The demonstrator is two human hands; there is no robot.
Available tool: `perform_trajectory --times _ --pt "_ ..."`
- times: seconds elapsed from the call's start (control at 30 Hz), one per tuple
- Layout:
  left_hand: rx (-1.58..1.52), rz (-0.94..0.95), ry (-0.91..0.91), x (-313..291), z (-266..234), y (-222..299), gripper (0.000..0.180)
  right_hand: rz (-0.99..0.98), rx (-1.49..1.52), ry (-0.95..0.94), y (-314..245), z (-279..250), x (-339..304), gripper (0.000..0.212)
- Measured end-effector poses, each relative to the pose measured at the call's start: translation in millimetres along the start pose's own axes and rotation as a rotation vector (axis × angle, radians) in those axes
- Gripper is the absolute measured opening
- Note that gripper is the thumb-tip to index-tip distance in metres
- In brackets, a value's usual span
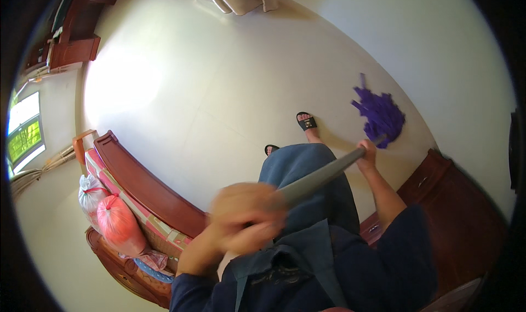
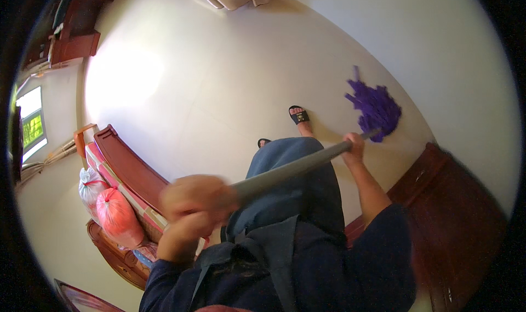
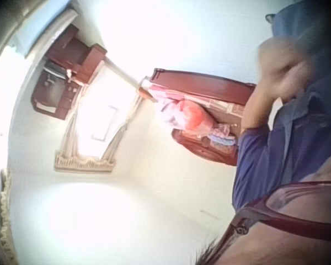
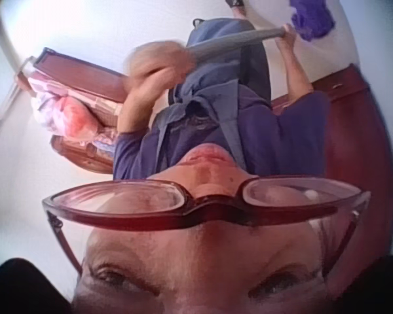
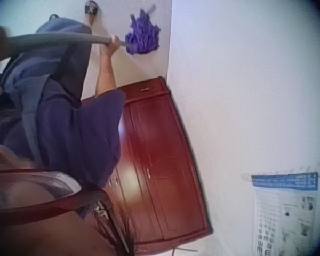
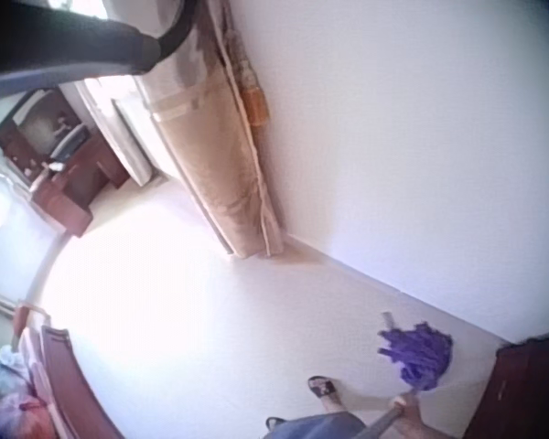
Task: The person is using a mop to clean the floor, moving the mop head back and forth across the tiles around a bed and a wooden cabinet.
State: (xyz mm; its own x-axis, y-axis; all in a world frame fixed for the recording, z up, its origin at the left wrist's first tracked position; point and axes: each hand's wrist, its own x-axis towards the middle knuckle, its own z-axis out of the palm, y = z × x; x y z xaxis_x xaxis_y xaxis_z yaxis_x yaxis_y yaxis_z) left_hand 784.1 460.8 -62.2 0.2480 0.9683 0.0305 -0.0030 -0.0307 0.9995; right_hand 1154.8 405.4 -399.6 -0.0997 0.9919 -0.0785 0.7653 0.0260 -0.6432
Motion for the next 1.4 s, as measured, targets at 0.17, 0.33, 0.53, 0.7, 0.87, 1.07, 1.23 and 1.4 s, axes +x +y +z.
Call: perform_trajectory --times 0.17,0.33,0.53,0.7,0.87,1.07,1.23,1.4 --pt "-0.249 0.061 0.048 -28 0 -16 0.024 -0.066 -0.080 -0.069 -12 3 1 0.015" --pt "-0.210 0.151 0.359 -84 -63 42 0.025 -0.275 0.051 0.048 -127 59 43 0.020" --pt "-0.025 0.510 0.298 -204 -114 119 0.023 -0.553 0.298 0.072 -284 157 73 0.032" --pt "0.386 0.506 0.499 -254 -68 112 0.022 -0.639 0.468 -0.089 -351 234 90 0.018" --pt "0.600 0.308 0.341 -251 -15 116 0.025 -0.673 0.454 -0.351 -378 259 73 0.013" --pt "0.452 0.716 0.852 -281 0 124 0.028 -0.680 0.422 -0.412 -366 221 26 0.005" --pt "0.322 0.681 0.826 -294 18 174 0.026 -0.663 0.476 -0.374 -318 156 -30 0.006" --pt "0.175 0.485 0.828 -287 56 196 0.020 -0.500 0.526 -0.276 -232 72 -91 0.011"
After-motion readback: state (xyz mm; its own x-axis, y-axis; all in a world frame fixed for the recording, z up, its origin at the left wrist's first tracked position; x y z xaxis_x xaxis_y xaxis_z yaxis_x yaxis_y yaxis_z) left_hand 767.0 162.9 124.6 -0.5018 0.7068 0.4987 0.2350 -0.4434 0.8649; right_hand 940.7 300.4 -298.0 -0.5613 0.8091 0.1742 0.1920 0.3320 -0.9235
